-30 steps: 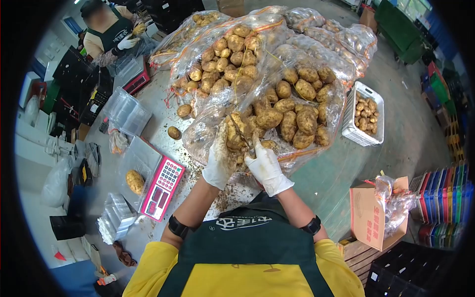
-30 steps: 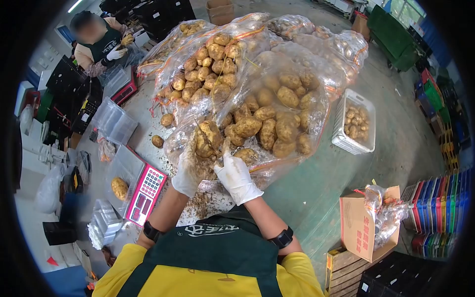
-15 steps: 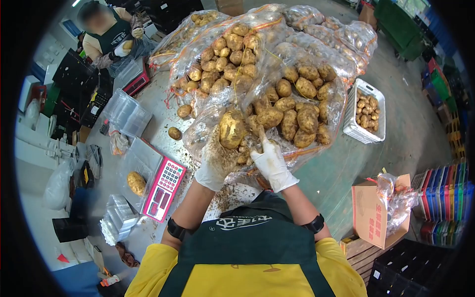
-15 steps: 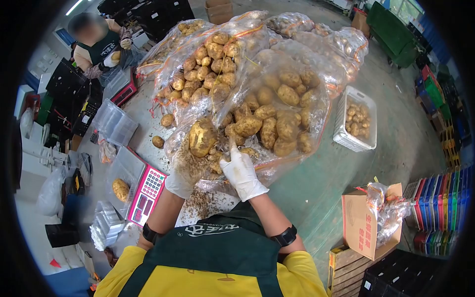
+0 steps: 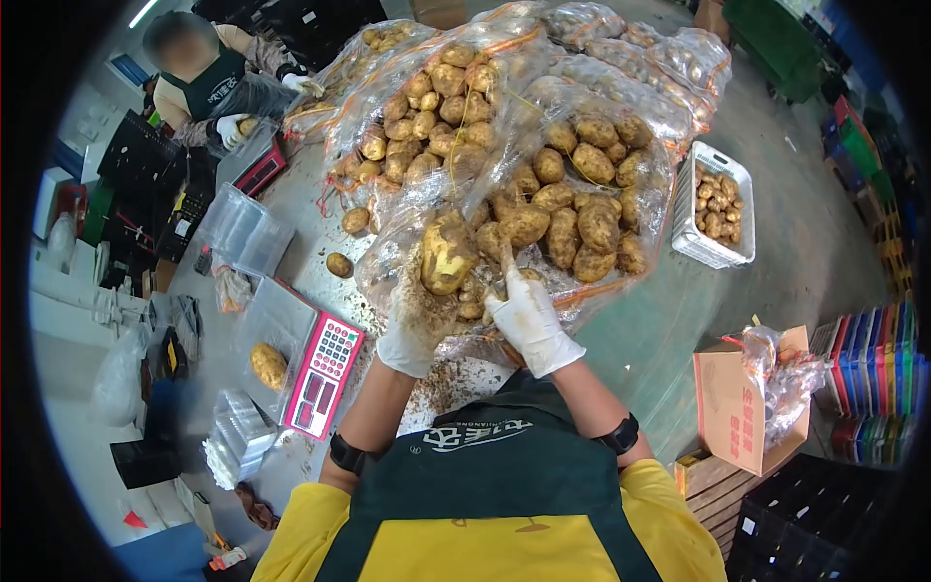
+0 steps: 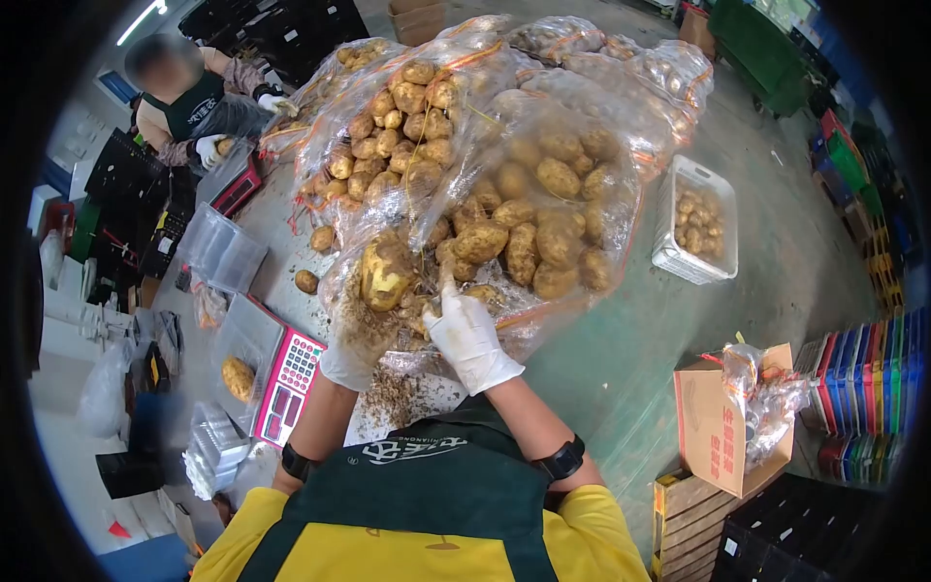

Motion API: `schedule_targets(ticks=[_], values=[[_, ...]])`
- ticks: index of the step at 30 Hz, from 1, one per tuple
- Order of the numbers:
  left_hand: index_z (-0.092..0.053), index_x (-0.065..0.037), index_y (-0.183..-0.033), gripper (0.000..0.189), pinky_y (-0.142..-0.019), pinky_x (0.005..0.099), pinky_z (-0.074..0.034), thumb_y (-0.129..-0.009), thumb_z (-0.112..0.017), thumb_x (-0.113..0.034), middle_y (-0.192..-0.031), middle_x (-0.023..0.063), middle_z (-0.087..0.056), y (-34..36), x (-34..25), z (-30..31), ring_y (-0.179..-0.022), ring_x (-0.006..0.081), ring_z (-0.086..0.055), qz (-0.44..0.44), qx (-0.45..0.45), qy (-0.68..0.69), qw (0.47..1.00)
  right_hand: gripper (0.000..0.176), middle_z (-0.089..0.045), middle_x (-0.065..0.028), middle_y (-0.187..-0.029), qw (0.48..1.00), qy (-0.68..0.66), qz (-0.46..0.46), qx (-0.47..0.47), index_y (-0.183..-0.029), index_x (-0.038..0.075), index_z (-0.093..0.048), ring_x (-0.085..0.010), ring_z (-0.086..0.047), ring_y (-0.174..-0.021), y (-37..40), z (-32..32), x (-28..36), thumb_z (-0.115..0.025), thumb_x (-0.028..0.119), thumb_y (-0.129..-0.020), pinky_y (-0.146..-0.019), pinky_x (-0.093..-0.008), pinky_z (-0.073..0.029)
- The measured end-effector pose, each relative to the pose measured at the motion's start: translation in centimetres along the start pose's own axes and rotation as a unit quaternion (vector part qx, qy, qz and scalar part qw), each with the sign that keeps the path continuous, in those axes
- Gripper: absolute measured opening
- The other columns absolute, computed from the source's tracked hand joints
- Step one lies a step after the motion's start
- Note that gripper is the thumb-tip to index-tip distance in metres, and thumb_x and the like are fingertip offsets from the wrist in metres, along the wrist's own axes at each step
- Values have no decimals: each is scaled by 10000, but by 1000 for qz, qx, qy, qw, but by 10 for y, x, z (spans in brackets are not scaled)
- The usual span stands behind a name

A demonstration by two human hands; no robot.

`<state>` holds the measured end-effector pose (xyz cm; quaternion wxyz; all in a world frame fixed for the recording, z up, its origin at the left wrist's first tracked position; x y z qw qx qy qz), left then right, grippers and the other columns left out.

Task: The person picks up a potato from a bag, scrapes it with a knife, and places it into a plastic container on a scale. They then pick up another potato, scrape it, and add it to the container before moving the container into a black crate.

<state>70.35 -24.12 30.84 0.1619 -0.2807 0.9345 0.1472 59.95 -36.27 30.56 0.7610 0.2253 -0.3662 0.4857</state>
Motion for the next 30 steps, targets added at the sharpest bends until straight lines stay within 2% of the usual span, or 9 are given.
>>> schedule_targets(ticks=[4, 6, 7, 10, 15, 18, 21, 27, 30], values=[[-460, -37, -1297, 455, -817, 411, -548, -985, -394, -361, -1185, 136, -590, 1, -3, -1, -1031, 254, -607, -49, -172, -85, 980, 827, -597, -241, -695, 998, 38, 24, 35, -1449, -8, -100, -389, -608, -660, 7, -1, 17, -596, 203, -821, -594, -464, -476], [-452, -36, -1305, 452, -845, 407, -538, -986, -397, -350, -1200, 132, -582, 4, -2, 1, -1055, 247, -599, -47, -162, -117, 979, 816, -592, -244, -682, 994, 25, 104, 13, -1448, -10, -104, -391, -608, -657, 10, -8, 18, -590, 201, -828, -590, -467, -473], [-448, -35, -1310, 450, -860, 406, -534, -987, -398, -345, -1207, 130, -578, 5, -2, 2, -1066, 244, -594, -47, -156, -132, 978, 769, -595, -252, -695, 998, -50, 34, 21, -1438, -20, -154, -399, -606, -660, 6, -5, 17, -578, 206, -837, -596, -467, -471], [-446, -34, -1312, 445, -898, 391, -515, -978, -433, -328, -1227, 126, -567, 7, 0, -2, -1083, 234, -585, -51, -96, -120, 987, 737, -597, -259, -712, 1000, -21, -8, 16, -1428, -27, -189, -400, -604, -665, 1, 13, 15, -566, 217, -843, -610, -462, -474], [-433, -17, -1315, 450, -932, 367, -489, -958, -499, -284, -1240, 124, -560, 7, -6, 1, -1096, 224, -577, -80, -90, -224, 967, 713, -604, -255, -741, 996, 6, 32, 82, -1404, -40, -238, -393, -609, -706, 11, 14, 27, -571, 220, -829, -653, -448, -478], [-418, -31, -1335, 504, -941, 362, -487, -954, -488, -352, -1265, 123, -547, 5, -9, 10, -1121, 238, -567, -84, -64, -270, 957, 648, -604, -254, -745, 993, -105, -20, 58, -1363, -49, -313, -385, -614, -706, 1, 21, 19, -565, 200, -821, -657, -442, -481], [-408, -45, -1348, 535, -942, 366, -488, -952, -479, -398, -1282, 123, -538, 12, -8, 7, -1139, 245, -559, -60, -62, -289, 953, 601, -601, -258, -727, 994, -101, -42, 17, -1329, -54, -379, -388, -612, -688, -4, 31, 5, -568, 178, -807, -639, -438, -478], [-398, -56, -1352, 541, -928, 391, -498, -952, -475, -411, -1286, 123, -533, 10, -12, 5, -1150, 237, -554, -61, -67, -301, 949, 649, -594, -262, -709, 999, -48, -16, -4, -1357, -42, -347, -394, -604, -681, 7, 31, 15, -596, 187, -803, -619, -442, -472], [-402, -56, -1347, 545, -929, 387, -498, -947, -485, -416, -1285, 122, -532, 11, -10, 0, -1146, 235, -556, -68, -60, -304, 948, 736, -586, -233, -720, 999, -35, -22, 5, -1427, 49, -289, -373, -599, -677, 7, 23, 18, -615, 148, -775, -624, -422, -475]])
Point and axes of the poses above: each hand's wrist, its own y-axis away from the middle knuckle, its own z-axis out of the back of the hand, x = y × z, the point moved 2 cm from there along -y, towards the middle knuckle
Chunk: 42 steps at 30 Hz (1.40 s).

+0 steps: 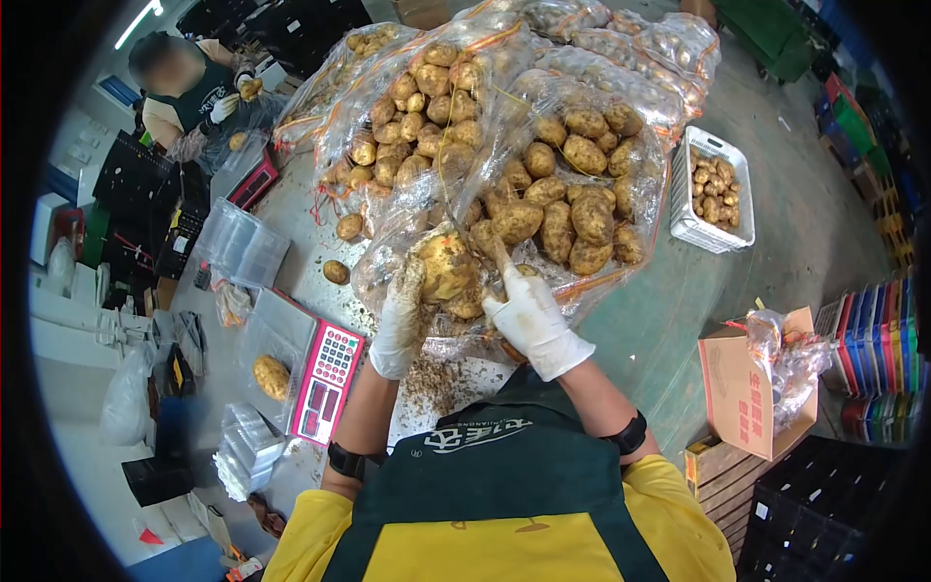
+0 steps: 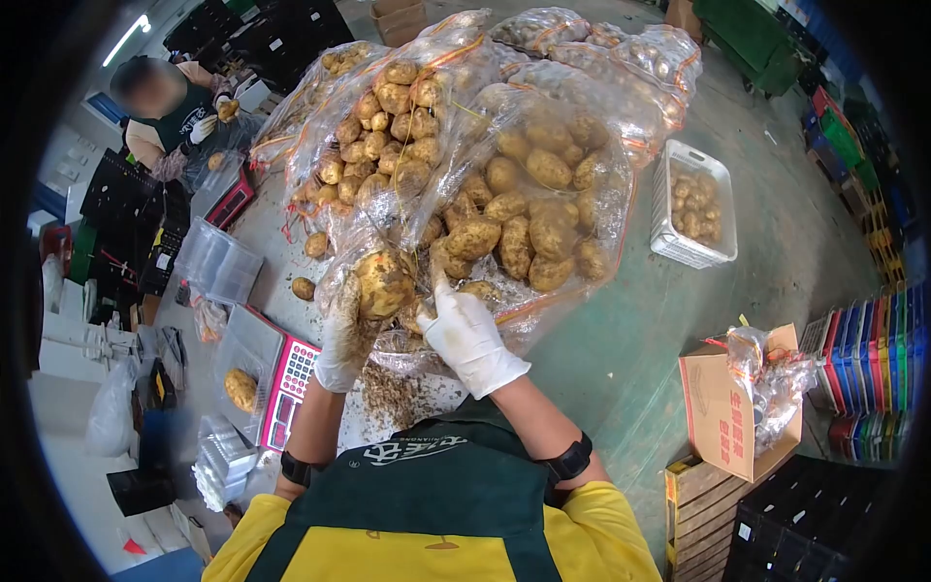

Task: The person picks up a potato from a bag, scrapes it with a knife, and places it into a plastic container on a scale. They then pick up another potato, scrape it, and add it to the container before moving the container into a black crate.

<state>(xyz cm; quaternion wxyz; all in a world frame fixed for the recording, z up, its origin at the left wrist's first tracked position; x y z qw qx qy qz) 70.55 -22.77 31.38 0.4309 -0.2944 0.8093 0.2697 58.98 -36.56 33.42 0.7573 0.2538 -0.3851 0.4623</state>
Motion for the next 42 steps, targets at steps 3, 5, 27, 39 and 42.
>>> schedule_targets(ticks=[3, 5, 27, 39, 42], values=[[-413, -57, -1337, 548, -930, 373, -497, -937, -505, -420, -1280, 120, -534, -7, 9, 2, -1131, 230, -563, -30, -7, 5, 1000, 821, -585, -226, -683, 996, 70, 46, 35, -1466, 68, -165, -349, -601, -622, 5, -16, 5, -611, 151, -781, -603, -421, -474], [-422, -57, -1330, 546, -928, 362, -497, -933, -517, -419, -1273, 116, -539, -9, 12, 7, -1121, 226, -568, -30, -29, 11, 999, 834, -599, -239, -693, 997, 40, 44, 56, -1453, 3, -79, -369, -604, -614, 7, -23, 4, -581, 188, -813, -609, -442, -481], [-490, -42, -1267, 407, -793, 380, -520, -956, -480, -304, -1180, 125, -590, -4, 2, -21, -1018, 251, -600, 54, -13, 250, 967, 805, -612, -204, -683, 990, 124, 71, 7, -1429, -58, -119, -369, -612, -630, 2, -25, -2, -582, 223, -833, -566, -454, -492], [-426, -40, -1337, 485, -912, 418, -501, -956, -481, -336, -1276, 141, -532, 2, -5, -13, -1136, 285, -549, 41, 26, 231, 972, 655, -623, -181, -676, 996, -25, -33, -85, -1406, 22, -325, -262, -617, -550, -18, -4, -23, -589, 164, -824, -581, -368, -493], [-427, -53, -1337, 493, -875, 410, -529, -950, -486, -352, -1280, 135, -530, 3, -4, -4, -1140, 284, -548, 104, 65, 278, 953, 702, -609, -237, -727, 996, -43, -66, -34, -1443, 85, -257, -361, -621, -701, -19, 3, -29, -578, 208, -831, -660, -429, -483]])
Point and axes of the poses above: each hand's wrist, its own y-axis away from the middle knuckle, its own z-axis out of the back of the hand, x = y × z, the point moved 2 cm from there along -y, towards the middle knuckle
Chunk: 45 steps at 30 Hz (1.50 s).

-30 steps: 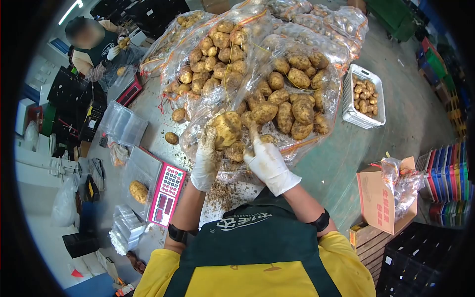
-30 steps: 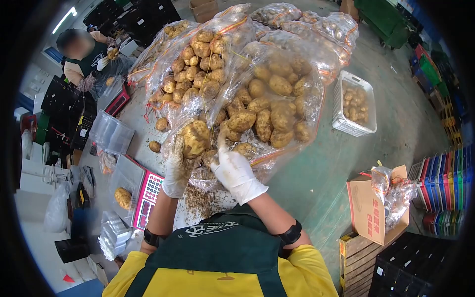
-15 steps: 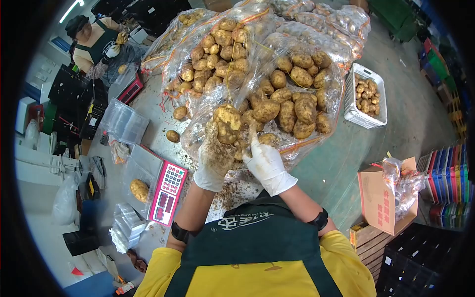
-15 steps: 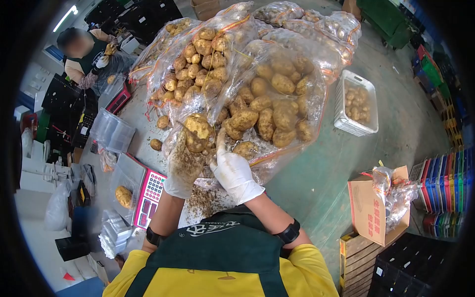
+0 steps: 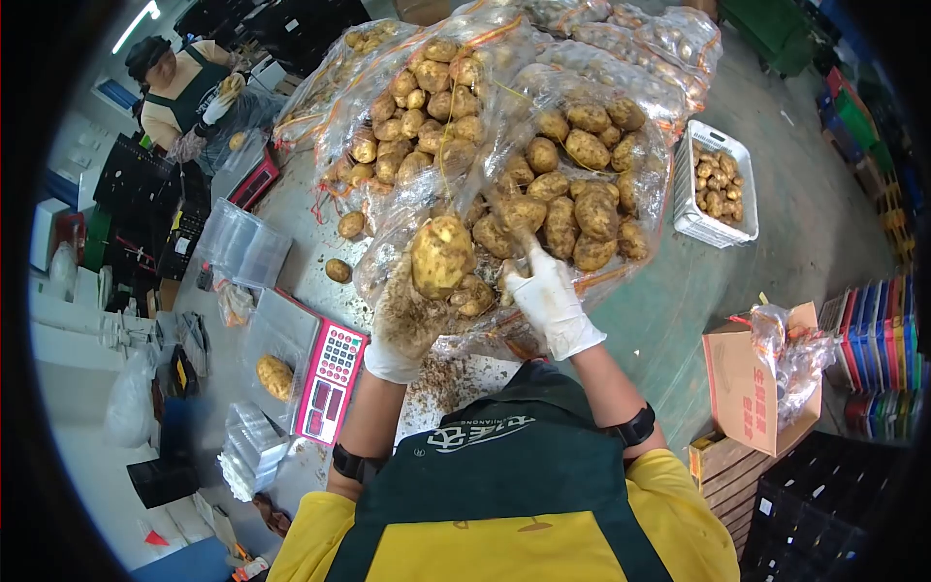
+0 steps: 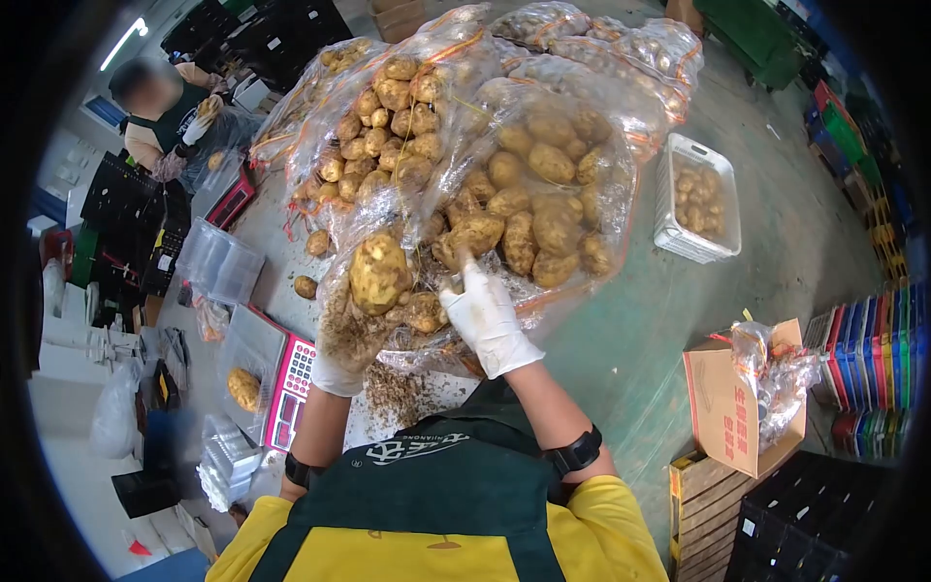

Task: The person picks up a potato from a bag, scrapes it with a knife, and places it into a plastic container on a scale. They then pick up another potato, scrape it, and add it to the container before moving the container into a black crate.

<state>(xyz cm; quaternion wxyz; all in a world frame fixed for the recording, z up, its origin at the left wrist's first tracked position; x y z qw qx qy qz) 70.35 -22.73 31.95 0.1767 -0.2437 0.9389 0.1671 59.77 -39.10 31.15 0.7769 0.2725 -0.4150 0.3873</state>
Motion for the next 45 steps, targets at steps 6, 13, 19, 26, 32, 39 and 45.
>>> schedule_targets(ticks=[6, 13, 19, 26, 32, 39, 45], values=[[-423, -59, -1326, 524, -885, 406, -528, -918, -541, -366, -1265, 120, -537, -9, -4, 12, -1124, 277, -558, -96, -32, -159, 982, 671, -595, -245, -756, 996, 13, 56, 64, -1420, 107, -318, -364, -602, -698, 15, -11, 16, -589, 186, -811, -656, -408, -478], [-422, 23, -1292, 628, -929, 368, -498, -830, -681, -314, -1222, 172, -543, -3, -18, 0, -1104, 257, -572, -155, -27, -239, 958, 497, -672, -23, -852, 957, -251, -58, 130, -1312, -4, -465, -82, -584, -749, 22, -1, 40, -651, 145, -876, -684, -275, -495], [-439, 22, -1276, 593, -924, 345, -497, -781, -726, -135, -1194, 136, -565, -2, -11, -9, -1075, 235, -587, -161, -17, -252, 954, 497, -678, -95, -944, 956, -284, 64, 28, -1208, -29, -539, -104, -608, -836, 15, -4, 38, -726, 189, -802, -769, -260, -496], [-442, 14, -1263, 678, -943, 354, -488, -713, -799, -160, -1198, 133, -562, -1, -14, -16, -1093, 243, -580, -158, -2, -275, 948, 450, -636, -32, -954, 968, -244, 46, 33, -1197, -53, -515, -44, -539, -766, 12, -4, 22, -706, 133, -834, -626, -216, -473], [-369, -15, -1353, 808, -1022, 352, -406, -670, -800, -41, -1347, 113, -454, 4, -9, -33, -1216, 222, -475, -231, 37, -394, 889, 378, -649, -53, -948, 921, -384, -3, 69, -1157, -68, -548, -72, -558, -825, 10, -8, 31, -661, 160, -877, -724, -229, -485], [-326, -36, -1384, 808, -1009, 335, -423, -702, -757, 10, -1359, 93, -435, 10, -8, -31, -1215, 199, -469, -202, 3, -321, 925, 337, -663, -67, -974, 887, -452, -33, 88, -1127, -70, -583, -91, -596, -829, 10, -22, 18, -658, 144, -878, -719, -243, -507], [-384, -40, -1339, 662, -927, 322, -504, -753, -668, 81, -1242, 94, -543, 24, -11, -16, -1099, 203, -570, -121, -47, -156, 979, 252, -658, -65, -784, 887, -436, -84, 125, -1075, -36, -616, -83, -553, -524, 17, -19, 30, -640, 106, -868, -444, -218, -415]])
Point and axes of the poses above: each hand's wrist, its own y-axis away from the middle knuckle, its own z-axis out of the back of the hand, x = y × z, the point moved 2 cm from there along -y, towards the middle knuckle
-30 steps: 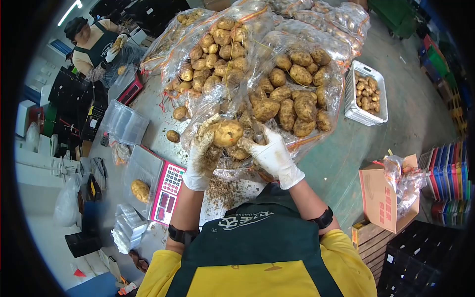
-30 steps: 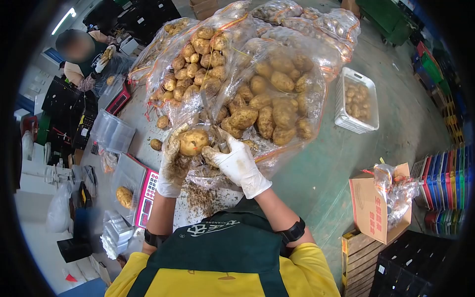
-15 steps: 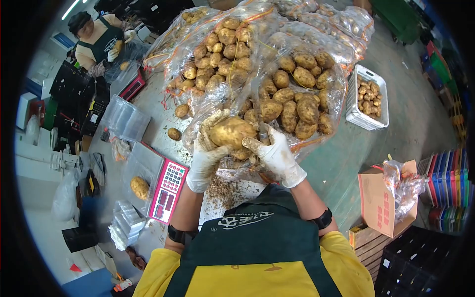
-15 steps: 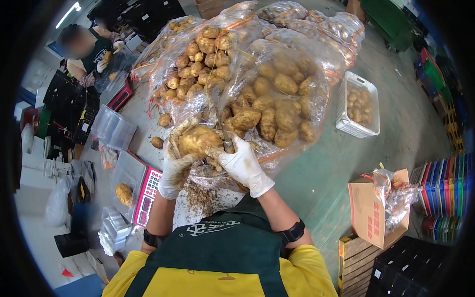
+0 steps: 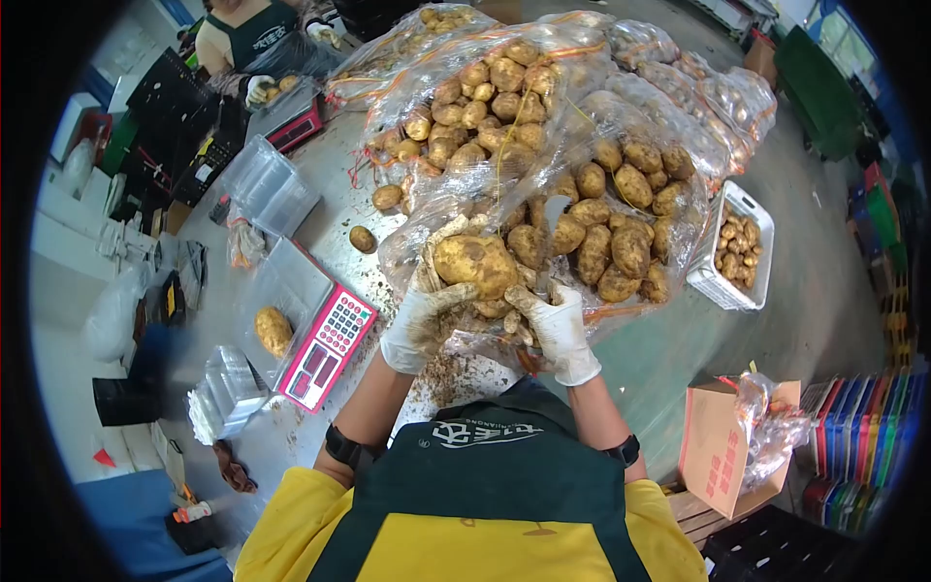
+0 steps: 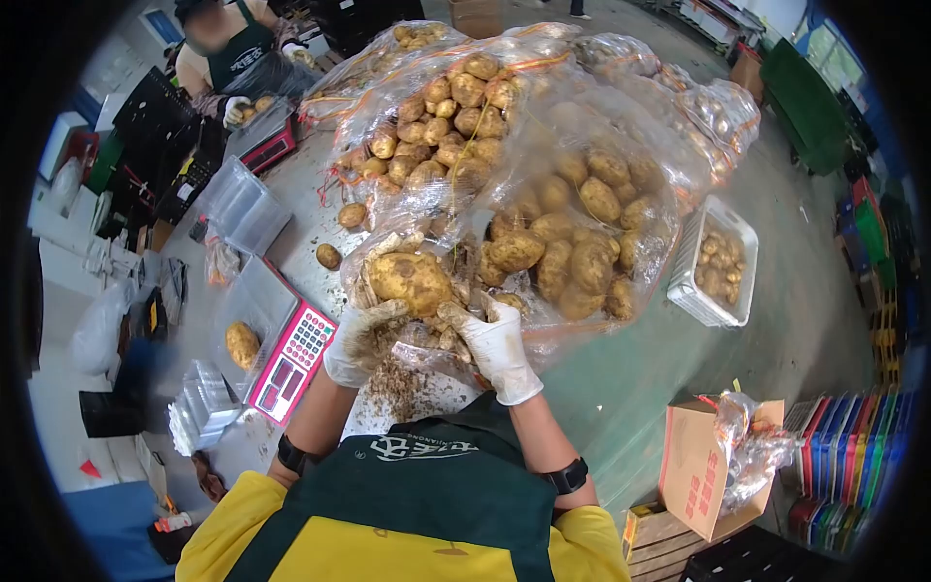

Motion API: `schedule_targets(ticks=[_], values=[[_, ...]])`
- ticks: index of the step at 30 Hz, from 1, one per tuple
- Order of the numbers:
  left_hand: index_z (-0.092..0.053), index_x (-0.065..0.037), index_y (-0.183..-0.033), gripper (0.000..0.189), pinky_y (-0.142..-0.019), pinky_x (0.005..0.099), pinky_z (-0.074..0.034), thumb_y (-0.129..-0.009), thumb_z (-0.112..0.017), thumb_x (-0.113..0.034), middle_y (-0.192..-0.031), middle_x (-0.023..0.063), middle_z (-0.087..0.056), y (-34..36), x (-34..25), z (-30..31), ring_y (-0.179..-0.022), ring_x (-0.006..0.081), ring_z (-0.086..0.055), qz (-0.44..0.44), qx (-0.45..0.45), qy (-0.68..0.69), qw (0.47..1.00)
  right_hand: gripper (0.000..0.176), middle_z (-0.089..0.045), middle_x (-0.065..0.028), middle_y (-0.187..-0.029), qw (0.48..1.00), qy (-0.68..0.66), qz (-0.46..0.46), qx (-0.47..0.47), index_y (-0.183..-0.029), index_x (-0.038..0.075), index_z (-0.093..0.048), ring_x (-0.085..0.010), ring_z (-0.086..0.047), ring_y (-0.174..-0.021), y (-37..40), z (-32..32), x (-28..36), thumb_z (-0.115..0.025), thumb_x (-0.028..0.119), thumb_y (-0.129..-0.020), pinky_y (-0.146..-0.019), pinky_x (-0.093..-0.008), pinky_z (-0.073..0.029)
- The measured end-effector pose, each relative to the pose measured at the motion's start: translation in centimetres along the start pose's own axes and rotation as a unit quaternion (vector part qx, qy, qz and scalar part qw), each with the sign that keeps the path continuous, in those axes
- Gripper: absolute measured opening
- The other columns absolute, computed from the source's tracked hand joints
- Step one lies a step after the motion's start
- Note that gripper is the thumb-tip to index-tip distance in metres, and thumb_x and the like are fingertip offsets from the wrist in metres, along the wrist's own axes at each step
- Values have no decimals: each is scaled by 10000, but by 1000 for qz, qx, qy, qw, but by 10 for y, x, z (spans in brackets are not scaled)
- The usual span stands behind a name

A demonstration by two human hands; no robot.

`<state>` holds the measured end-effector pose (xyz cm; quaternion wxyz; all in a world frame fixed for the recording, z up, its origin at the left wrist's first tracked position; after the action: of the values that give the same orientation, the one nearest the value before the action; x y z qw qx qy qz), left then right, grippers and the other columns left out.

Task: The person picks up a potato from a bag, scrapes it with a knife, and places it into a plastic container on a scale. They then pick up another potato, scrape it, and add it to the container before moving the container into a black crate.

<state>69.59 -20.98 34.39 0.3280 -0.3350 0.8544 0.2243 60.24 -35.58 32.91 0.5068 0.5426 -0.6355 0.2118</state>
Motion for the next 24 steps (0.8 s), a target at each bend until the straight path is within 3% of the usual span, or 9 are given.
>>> schedule_targets(ticks=[1, 5, 9, 10, 13, 14, 18, 21, 24], values=[[-397, -40, -1330, 652, -922, 322, -506, -750, -667, 85, -1227, 90, -554, 3, -3, 8, -1096, 201, -573, 9, -8, 9, 1000, 244, -650, -52, -729, 1000, 0, -8, 4, -1078, -25, -616, -74, -519, -451, -1, 0, -3, -630, 95, -866, -367, -205, -367], [-424, -20, -1307, 623, -887, 332, -528, -734, -621, 125, -1191, 137, -569, 9, -1, 18, -1056, 227, -600, -15, -28, -4, 999, 204, -648, -42, -731, 996, 45, 12, -77, -1055, -4, -632, -73, -540, -487, -2, -4, -3, -614, 65, -865, -395, -210, -391], [-443, -45, -1288, 627, -909, 337, -509, -727, -679, 108, -1204, 92, -570, 12, 4, 22, -1081, 198, -579, -25, -12, -7, 1000, 222, -675, -64, -867, 977, 154, 128, -78, -1053, -18, -620, -107, -615, -659, -3, -13, -9, -642, 71, -850, -561, -244, -473], [-438, -49, -1290, 642, -909, 340, -509, -719, -685, 110, -1201, 90, -569, 11, 5, 22, -1078, 201, -579, -37, -15, -14, 999, 463, -675, -128, -910, 890, 337, 294, -87, -1242, -6, -520, -219, -640, -680, -9, -9, -15, -658, 100, -813, -614, -327, -507], [-422, -61, -1295, 687, -909, 346, -510, -693, -705, 111, -1195, 85, -562, 6, 11, 25, -1073, 208, -578, -80, -27, -34, 996, 732, -653, -214, -926, 825, 496, 264, -60, -1412, 14, -305, -348, -642, -745, -2, -20, -11, -652, 133, -779, -686, -400, -512], [-416, -65, -1296, 703, -909, 346, -511, -684, -714, 108, -1195, 85, -559, 4, 17, 30, -1074, 208, -576, -97, -34, -39, 994, 861, -631, -256, -926, 808, 560, 182, -16, -1466, 27, -112, -406, -619, -804, 0, -27, -10, -617, 150, -780, -714, -425, -506], [-404, -79, -1283, 727, -900, 340, -515, -661, -733, 105, -1193, 86, -544, 3, 14, 29, -1082, 205, -567, -102, -56, -77, 990, 840, -613, -267, -853, 785, 579, 220, -4, -1456, -8, -113, -421, -610, -739, 4, -38, -20, -595, 150, -786, -681, -460, -496], [-413, -78, -1267, 707, -882, 326, -519, -661, -726, 111, -1188, 88, -545, 5, 14, 28, -1082, 195, -562, -128, -60, -81, 987, 808, -603, -264, -762, 826, 550, 121, -6, -1446, -13, -177, -383, -608, -708, -3, -32, -9, -611, 136, -780, -673, -428, -486], [-423, -77, -1256, 688, -868, 317, -521, -666, -720, 114, -1173, 80, -552, 4, 16, 31, -1063, 191, -569, -132, -75, -75, 986, 770, -592, -263, -720, 820, 553, 145, 3, -1442, -7, -195, -381, -600, -665, -2, -31, -23, -590, 143, -798, -644, -437, -474]])
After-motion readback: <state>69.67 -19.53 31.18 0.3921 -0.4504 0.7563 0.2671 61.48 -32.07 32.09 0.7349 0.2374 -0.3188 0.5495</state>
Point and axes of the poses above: each hand's wrist, its own y-axis away from the middle knuckle, its own z-axis out of the back of the hand, x = y × z, the point moved 2 cm from there along -y, towards the middle knuckle
